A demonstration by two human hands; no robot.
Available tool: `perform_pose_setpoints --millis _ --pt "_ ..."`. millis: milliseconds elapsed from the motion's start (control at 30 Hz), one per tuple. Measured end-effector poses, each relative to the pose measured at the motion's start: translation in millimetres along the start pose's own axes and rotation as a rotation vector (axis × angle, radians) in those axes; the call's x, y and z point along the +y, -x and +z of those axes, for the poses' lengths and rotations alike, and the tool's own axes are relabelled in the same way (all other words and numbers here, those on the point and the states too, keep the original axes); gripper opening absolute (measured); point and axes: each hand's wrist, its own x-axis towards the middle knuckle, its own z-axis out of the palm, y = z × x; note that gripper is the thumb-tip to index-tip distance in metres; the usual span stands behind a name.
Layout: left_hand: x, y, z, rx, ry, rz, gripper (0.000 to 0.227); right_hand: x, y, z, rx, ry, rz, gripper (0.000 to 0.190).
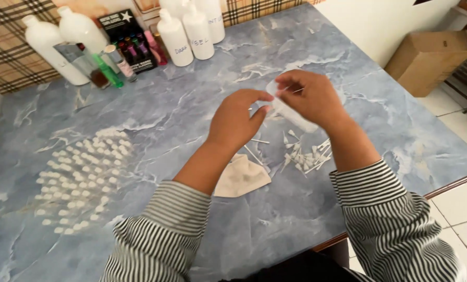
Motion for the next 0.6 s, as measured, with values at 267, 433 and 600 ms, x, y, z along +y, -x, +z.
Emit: perform_pose_setpoints --millis 267,433,600 --pt "-14 -90 105 -0.26 -0.206 -0.151 0.023 106 -29 -10 -0.115 0.618 0.298 0.026" --pt "-70 -116 193 -0.271 -0.178 -0.198 0.019 155 -36 14 -0.189 0.753 0.425 0.022" --pt "-53 -119 182 -0.411 -0.21 -0.305 0.026 61 -26 8 -0.278 0.647 0.587 0.033"
